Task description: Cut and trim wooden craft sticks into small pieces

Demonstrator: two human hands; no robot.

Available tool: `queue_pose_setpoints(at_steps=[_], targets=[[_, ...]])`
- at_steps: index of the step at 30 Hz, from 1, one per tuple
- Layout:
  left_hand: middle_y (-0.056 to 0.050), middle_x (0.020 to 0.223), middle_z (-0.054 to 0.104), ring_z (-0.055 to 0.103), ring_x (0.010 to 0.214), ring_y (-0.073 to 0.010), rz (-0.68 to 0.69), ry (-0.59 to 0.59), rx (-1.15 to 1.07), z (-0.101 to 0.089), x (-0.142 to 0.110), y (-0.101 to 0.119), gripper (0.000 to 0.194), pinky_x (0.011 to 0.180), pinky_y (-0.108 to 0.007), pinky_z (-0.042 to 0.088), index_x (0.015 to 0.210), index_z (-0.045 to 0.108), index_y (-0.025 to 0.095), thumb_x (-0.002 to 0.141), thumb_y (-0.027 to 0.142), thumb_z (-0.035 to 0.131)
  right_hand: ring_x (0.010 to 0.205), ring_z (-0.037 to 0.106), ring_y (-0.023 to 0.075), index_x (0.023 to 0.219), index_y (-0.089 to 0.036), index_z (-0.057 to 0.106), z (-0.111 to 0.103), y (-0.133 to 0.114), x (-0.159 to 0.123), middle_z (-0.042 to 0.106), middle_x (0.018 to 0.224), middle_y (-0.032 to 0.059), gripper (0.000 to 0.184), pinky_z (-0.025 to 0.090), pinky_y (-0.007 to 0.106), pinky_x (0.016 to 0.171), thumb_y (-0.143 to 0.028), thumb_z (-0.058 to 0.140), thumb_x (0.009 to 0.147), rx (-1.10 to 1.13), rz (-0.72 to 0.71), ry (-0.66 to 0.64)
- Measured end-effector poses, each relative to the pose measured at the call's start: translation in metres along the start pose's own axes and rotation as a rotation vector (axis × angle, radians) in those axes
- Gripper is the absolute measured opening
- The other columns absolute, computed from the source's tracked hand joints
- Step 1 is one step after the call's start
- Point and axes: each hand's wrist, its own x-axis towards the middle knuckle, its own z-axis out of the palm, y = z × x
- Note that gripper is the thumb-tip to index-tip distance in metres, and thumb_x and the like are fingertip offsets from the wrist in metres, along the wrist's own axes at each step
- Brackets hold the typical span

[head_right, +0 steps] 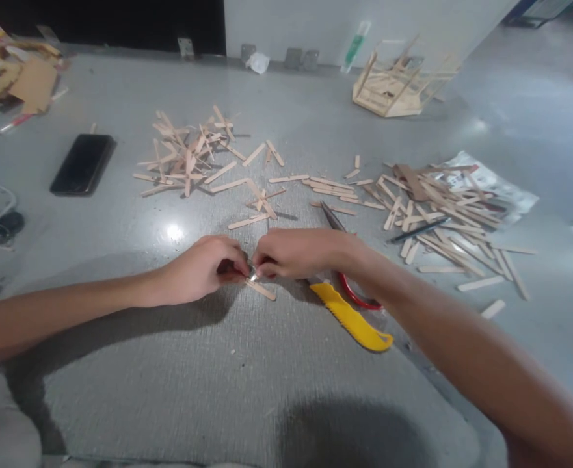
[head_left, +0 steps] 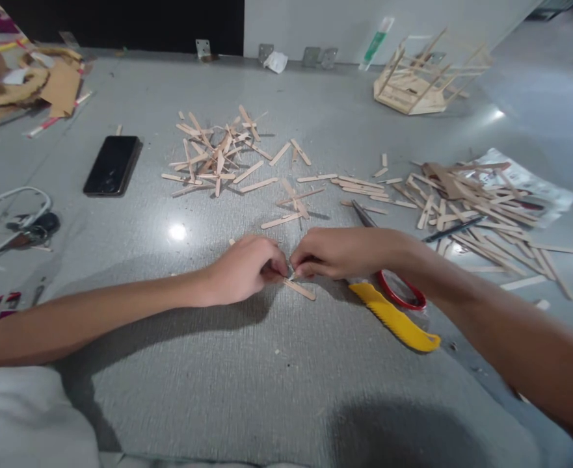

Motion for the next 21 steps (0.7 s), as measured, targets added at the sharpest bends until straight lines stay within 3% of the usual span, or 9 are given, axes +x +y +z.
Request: queue_pose_setpoints(at_steps=[3,5,7,9,15,21], targets=[[-0.002,0.081,0.066,0.058,0.081,-0.0153,0.051,-0.008,0.041,0.003,-0.003,-0.002,0.011,0.077,-0.03,0.044,0.083,0.069,0.016,0.087,0.007,0.062,0.054,0.04,0.0105,0.073,-0.017,0.065,0.012,-0.006,-0.008,0.052,0.059,-0.0033,0.027,0.027,0.026,0.056,-0.019,0.046,0.092,-0.085,0.025,0.076],[-0.003,0.086,0.062,0.056,0.085,-0.0165,0.069,-0.019,0.05,0.003,-0.005,-0.003,0.01,0.078,-0.03,0.044,0.086,0.064,0.015,0.09,0.008,0.057,0.059,0.047,0.0127,0.082,-0.017,0.067,0.026,-0.017,-0.016,0.06,0.066,0.0004,0.027,0.024,0.028,0.057,-0.022,0.045,0.097,-0.242,0.134,0.208],[-0.004,0.089,0.06,0.053,0.087,-0.017,0.078,-0.034,0.048,0.002,-0.008,-0.001,0.011,0.077,-0.03,0.044,0.087,0.058,0.015,0.092,0.009,0.051,0.059,0.051,0.015,0.085,-0.017,0.067,0.044,-0.032,-0.023,0.063,0.069,0.0026,0.025,0.019,0.03,0.056,-0.014,0.044,0.096,-0.464,0.27,0.323],[-0.004,0.089,0.057,0.05,0.085,-0.017,0.084,-0.053,0.052,0.0,-0.009,0.003,0.013,0.075,-0.03,0.043,0.085,0.052,0.016,0.094,0.01,0.045,0.058,0.055,0.0162,0.094,-0.017,0.065,0.062,-0.048,-0.028,0.065,0.073,0.0026,0.023,0.018,0.032,0.055,-0.002,0.047,0.089,-0.629,0.315,0.388],[-0.002,0.082,0.054,0.049,0.079,-0.0159,0.05,-0.064,0.013,-0.004,-0.009,0.007,0.017,0.073,-0.029,0.04,0.08,0.047,0.017,0.095,0.013,0.042,0.057,0.057,0.0179,0.083,-0.016,0.062,0.097,-0.059,-0.024,0.059,0.067,0.0025,0.02,0.026,0.032,0.052,0.001,0.051,0.084,-0.993,0.337,0.649],[-0.002,0.073,0.06,0.052,0.072,-0.0152,0.052,-0.018,-0.001,0.0,-0.005,-0.002,0.023,0.072,-0.029,0.04,0.073,0.056,0.016,0.094,0.016,0.048,0.054,0.048,0.0149,0.099,-0.004,0.07,0.114,-0.049,-0.016,0.056,0.06,0.0025,0.019,0.033,0.031,0.053,-0.006,0.053,0.091,-1.278,0.287,0.811]])
